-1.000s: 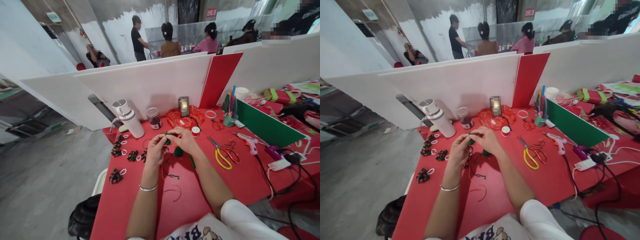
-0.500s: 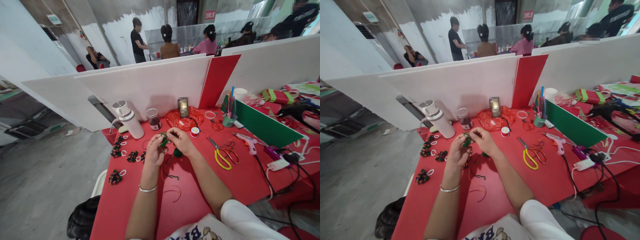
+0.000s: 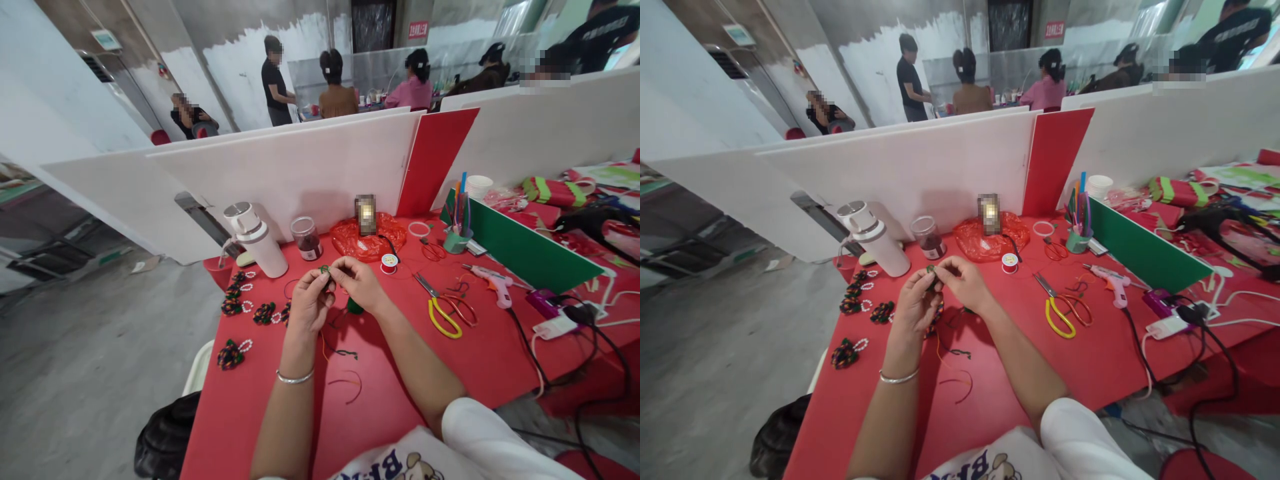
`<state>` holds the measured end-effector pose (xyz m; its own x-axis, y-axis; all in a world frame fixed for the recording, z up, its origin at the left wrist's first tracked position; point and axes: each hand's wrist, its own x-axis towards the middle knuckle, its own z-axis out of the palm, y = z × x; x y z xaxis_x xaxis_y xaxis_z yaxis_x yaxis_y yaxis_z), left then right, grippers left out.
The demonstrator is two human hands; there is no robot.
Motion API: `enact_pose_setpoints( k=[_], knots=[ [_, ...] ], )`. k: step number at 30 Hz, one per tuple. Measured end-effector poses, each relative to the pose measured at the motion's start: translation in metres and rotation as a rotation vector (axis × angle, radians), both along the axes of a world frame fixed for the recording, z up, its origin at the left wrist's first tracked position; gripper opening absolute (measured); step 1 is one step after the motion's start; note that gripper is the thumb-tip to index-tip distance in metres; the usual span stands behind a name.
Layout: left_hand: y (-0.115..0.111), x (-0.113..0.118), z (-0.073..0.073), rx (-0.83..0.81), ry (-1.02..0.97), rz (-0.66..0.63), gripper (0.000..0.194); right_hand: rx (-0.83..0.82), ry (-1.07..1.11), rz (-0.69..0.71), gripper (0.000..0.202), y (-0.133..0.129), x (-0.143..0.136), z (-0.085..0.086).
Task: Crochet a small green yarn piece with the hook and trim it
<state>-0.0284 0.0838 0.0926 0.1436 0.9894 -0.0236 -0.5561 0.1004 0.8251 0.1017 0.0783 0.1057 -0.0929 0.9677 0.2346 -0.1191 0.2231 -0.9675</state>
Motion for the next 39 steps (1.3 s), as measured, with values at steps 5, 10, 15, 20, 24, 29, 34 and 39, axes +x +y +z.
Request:
enact_pose_setpoints(
  k=[5, 10, 15, 20, 24, 29, 34, 39],
  knots=[
    [-0.002, -0.003, 0.000, -0.017, 0.014, -0.066, 0.034, 0.006, -0.012, -0.017, 0.032, 0.000, 0.001, 0.000],
    [-0.003, -0.002, 0.001, -0.007, 0.037, -0.064, 0.034, 0.033, -0.038, -0.042, 0.028, 0.000, 0.002, -0.001],
    [-0.001, -0.001, 0.000, 0.034, 0.085, -0.020, 0.036, 0.053, -0.094, -0.066, 0.024, -0.001, 0.003, 0.000],
    [-0.001, 0.000, -0.001, 0.077, 0.153, -0.005, 0.035, 0.034, -0.089, -0.073, 0.025, -0.002, 0.005, -0.001],
    [0.000, 0.000, -0.003, 0.092, 0.181, 0.056, 0.035, 0.050, -0.092, -0.096, 0.024, -0.003, 0.006, 0.001],
    [0.002, -0.002, -0.008, 0.140, 0.217, 0.198, 0.028, 0.074, -0.121, -0.145, 0.031, -0.006, 0.005, 0.005],
    [0.001, -0.004, -0.008, 0.169, 0.255, 0.168, 0.026, 0.089, -0.199, -0.122, 0.025, -0.005, 0.008, 0.005],
    [-0.003, -0.001, 0.000, 0.111, 0.130, 0.084, 0.025, 0.100, -0.207, -0.138, 0.022, -0.003, 0.010, 0.001]
  ],
)
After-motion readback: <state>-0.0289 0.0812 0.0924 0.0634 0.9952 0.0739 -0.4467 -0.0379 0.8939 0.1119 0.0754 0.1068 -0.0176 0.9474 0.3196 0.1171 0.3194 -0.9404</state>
